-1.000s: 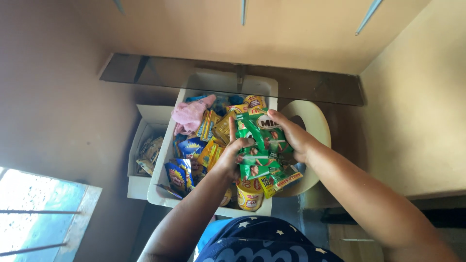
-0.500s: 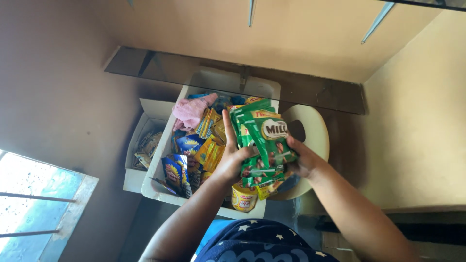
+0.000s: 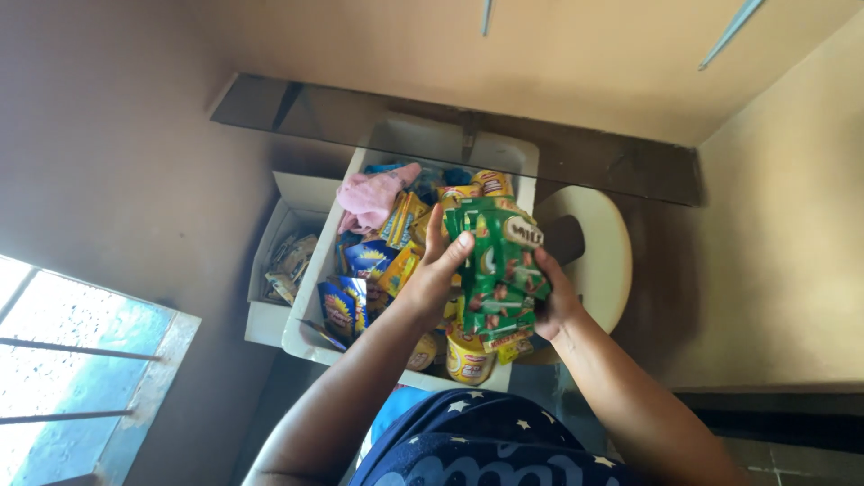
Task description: Organizing and arranging food sachet packets on a shelf in a storage area.
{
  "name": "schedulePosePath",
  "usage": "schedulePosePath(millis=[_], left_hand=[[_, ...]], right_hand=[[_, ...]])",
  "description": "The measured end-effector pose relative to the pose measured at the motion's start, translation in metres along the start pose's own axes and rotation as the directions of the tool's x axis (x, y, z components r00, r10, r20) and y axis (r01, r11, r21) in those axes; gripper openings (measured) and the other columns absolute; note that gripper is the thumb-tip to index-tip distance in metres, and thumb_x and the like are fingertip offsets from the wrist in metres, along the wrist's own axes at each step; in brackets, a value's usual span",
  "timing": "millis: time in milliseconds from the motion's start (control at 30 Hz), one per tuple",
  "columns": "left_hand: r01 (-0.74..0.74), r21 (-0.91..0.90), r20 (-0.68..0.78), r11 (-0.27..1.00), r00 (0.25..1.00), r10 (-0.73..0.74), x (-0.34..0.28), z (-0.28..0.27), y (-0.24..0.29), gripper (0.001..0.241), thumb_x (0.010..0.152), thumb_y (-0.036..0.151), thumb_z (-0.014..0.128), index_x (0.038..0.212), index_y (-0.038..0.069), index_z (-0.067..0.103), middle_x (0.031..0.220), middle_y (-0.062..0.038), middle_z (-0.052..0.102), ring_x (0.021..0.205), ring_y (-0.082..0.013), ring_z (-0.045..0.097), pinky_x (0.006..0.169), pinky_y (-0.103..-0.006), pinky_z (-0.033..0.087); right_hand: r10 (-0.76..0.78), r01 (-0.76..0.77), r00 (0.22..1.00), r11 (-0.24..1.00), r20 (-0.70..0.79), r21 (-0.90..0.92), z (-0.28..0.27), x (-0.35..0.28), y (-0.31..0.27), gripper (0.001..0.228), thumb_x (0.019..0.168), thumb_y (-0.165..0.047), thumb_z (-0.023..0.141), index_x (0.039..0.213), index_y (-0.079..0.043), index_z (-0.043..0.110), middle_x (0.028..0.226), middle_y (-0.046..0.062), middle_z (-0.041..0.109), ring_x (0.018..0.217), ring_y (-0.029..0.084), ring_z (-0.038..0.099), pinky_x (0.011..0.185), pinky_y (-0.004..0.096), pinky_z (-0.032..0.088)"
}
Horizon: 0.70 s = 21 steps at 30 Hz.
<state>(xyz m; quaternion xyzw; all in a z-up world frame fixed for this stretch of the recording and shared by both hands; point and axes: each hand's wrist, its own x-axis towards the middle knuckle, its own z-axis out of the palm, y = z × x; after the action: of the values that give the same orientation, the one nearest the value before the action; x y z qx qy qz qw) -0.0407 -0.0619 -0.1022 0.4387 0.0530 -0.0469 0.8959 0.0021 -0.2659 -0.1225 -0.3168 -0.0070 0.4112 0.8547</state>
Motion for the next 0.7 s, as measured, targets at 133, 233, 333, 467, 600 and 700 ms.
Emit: schedulePosePath(millis=[133, 233, 333, 467, 600, 700], left_hand=[[0.143, 0.192, -0.03, 0.971, 0.99, -0.139, -0.009, 0.003, 0.026, 0.135, 0.069, 0.042, 0.079, 0.161, 0.031, -0.02, 0.144, -0.018, 0.054, 0.106, -0.0331, 0.065, 0.073, -0.0492, 0.051], [0.094, 0.191, -0.014, 0.977, 0.996, -0.093, 0.007, -0.029, 0.005, 0.14, 0.071, 0.034, 0.087, 0.159, 0.029, -0.023, 0.135, -0.021, 0.061, 0.1, -0.0275, 0.067, 0.078, -0.042, 0.059], [0.028, 0.021, 0.099, 0.999, 0.995, -0.03, 0.016, -0.047, -0.003, 0.128, 0.08, 0.025, 0.086, 0.168, 0.025, -0.006, 0.138, -0.019, 0.062, 0.109, -0.0229, 0.07, 0.089, -0.0375, 0.061], [0.362, -0.349, 0.361, 0.864, 0.903, -0.232, 0.019, -0.079, -0.005, 0.077, 0.087, 0.036, 0.075, 0.15, 0.011, 0.038, 0.111, -0.017, 0.07, 0.088, -0.0327, 0.073, 0.069, -0.0517, 0.061], [0.364, -0.6, 0.297, 0.712, 0.928, -0.224, 0.011, -0.106, -0.002, 0.058, 0.092, 0.039, 0.069, 0.138, 0.004, 0.062, 0.111, -0.015, 0.075, 0.096, -0.0299, 0.073, 0.086, -0.0472, 0.061], [0.333, -0.65, 0.203, 0.683, 0.942, -0.266, 0.001, -0.094, 0.017, 0.056, 0.083, 0.041, 0.069, 0.127, 0.006, 0.065, 0.107, -0.015, 0.075, 0.092, -0.0322, 0.074, 0.085, -0.0514, 0.062]], right_hand=[[-0.176, 0.118, 0.976, 0.923, -0.128, -0.366, -0.003, 0.017, 0.019, 0.077, 0.087, -0.043, 0.077, 0.147, -0.005, 0.047, 0.125, 0.017, 0.066, 0.109, 0.032, 0.07, 0.095, 0.049, 0.058], [-0.259, 0.12, 0.942, 0.855, -0.214, -0.505, 0.038, 0.016, 0.015, 0.08, 0.08, -0.036, 0.079, 0.149, -0.011, 0.046, 0.127, 0.011, 0.067, 0.111, 0.025, 0.068, 0.093, 0.043, 0.057], [-0.303, 0.147, 0.934, 0.805, -0.187, -0.574, 0.057, 0.017, 0.006, 0.079, 0.086, -0.037, 0.076, 0.152, -0.009, 0.044, 0.136, 0.014, 0.062, 0.12, 0.025, 0.063, 0.098, 0.041, 0.055], [-0.181, 0.149, 0.983, 0.894, -0.037, -0.424, 0.054, 0.009, -0.013, 0.097, 0.088, -0.036, 0.075, 0.164, -0.007, 0.023, 0.153, 0.017, 0.051, 0.136, 0.027, 0.054, 0.108, 0.038, 0.049], [-0.13, 0.278, 0.957, 0.674, 0.261, -0.685, 0.052, -0.013, -0.018, 0.127, 0.081, -0.002, 0.082, 0.17, -0.025, -0.006, 0.164, 0.012, 0.034, 0.129, 0.027, 0.053, 0.103, 0.044, 0.05], [-0.148, 0.218, 0.975, 0.75, 0.163, -0.624, 0.055, -0.011, 0.01, 0.119, 0.083, 0.009, 0.071, 0.167, -0.032, -0.002, 0.153, 0.01, 0.043, 0.132, 0.023, 0.053, 0.097, 0.05, 0.058]])
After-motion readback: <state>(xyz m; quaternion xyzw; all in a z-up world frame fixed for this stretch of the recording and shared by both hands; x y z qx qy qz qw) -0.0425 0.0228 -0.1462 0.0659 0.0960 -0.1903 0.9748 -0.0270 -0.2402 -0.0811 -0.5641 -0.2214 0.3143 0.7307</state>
